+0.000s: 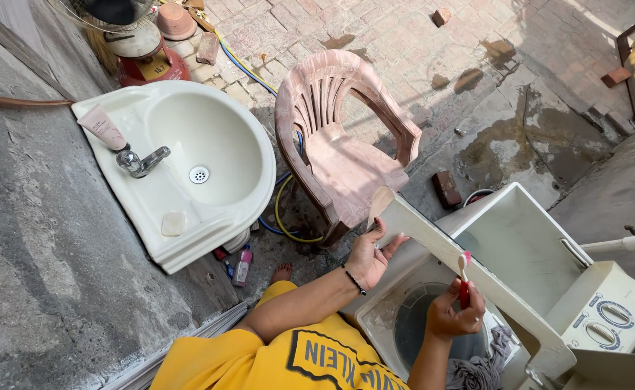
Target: Cleaning components of a washing machine using a toothbrush and water at a sink.
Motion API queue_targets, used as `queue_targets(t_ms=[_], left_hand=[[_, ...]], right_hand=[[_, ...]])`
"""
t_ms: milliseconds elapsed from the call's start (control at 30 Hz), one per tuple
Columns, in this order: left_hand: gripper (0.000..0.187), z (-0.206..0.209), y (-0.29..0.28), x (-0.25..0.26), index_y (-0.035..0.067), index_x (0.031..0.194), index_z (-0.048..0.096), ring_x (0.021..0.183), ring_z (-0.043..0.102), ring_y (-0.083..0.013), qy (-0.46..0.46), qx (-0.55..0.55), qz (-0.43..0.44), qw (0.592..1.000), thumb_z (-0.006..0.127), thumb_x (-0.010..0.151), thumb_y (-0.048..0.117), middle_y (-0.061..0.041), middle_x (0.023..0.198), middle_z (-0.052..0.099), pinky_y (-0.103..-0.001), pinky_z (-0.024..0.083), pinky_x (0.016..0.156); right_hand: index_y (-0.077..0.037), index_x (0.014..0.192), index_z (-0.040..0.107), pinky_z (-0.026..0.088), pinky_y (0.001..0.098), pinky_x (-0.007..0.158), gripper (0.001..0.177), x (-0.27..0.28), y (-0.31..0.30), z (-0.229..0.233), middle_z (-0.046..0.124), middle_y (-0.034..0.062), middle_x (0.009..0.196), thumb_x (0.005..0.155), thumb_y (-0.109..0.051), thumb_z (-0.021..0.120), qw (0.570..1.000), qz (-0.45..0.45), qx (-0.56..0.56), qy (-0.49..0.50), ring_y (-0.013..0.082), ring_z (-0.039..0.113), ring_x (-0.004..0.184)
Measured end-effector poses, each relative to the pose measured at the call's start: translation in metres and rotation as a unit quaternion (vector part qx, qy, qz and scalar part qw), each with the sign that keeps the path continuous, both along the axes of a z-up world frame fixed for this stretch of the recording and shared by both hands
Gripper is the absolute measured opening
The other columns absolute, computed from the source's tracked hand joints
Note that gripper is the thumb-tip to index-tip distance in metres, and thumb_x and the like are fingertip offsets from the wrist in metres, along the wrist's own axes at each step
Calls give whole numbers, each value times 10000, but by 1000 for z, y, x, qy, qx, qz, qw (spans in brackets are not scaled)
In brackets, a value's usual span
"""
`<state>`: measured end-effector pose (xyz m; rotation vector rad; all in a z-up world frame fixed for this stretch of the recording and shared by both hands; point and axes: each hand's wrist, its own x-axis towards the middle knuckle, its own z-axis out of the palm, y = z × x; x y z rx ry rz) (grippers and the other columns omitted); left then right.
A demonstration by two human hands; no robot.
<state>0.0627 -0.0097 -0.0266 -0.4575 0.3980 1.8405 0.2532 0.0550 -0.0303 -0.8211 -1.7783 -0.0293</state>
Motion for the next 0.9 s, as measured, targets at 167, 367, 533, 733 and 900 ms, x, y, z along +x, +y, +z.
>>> queue_targets(t_ms=[167,367,533,733,900], left_hand=[[445,8,-9,-1,67,1361,532,1051,715,-181,-26,49,-56,997,642,1019,331,-186,1331,608,-302,593,978],[440,18,-13,4,53,1361,509,1183,652,-237,-11,88,-54,995,589,1030,333,-198,1370,584,-377,533,1094],[442,12,-14,15,74,1368,484,1312,514,-286,1,104,-38,994,575,1048,365,-141,1391,541,-492,411,1182],[531,22,-21,18,20,1433,469,1419,468,-326,27,145,-37,988,539,1041,371,-156,1509,493,-506,308,1258],[571,41,-28,17,18,1480,401,1450,418,-347,36,156,-48,986,513,1046,372,-161,1534,463,-509,284,1271]], right_hand=[[13,1186,568,606,346,795,228,1,2,9,692,193,996,1067,-89,733,999,-26,1,41,286,737,881],[26,1163,583,561,274,712,181,-6,-15,40,685,137,898,1045,-48,698,984,94,-145,45,179,688,769],[29,1025,670,512,311,595,166,-36,-55,80,676,149,773,937,-78,761,949,114,-282,-81,202,654,620],[25,1045,643,526,353,638,104,-47,-68,102,689,183,874,1027,-55,707,965,-68,-253,-26,304,688,719],[12,1045,674,504,358,578,96,-56,-71,114,682,181,844,973,-44,706,953,-40,-295,-53,311,666,642]])
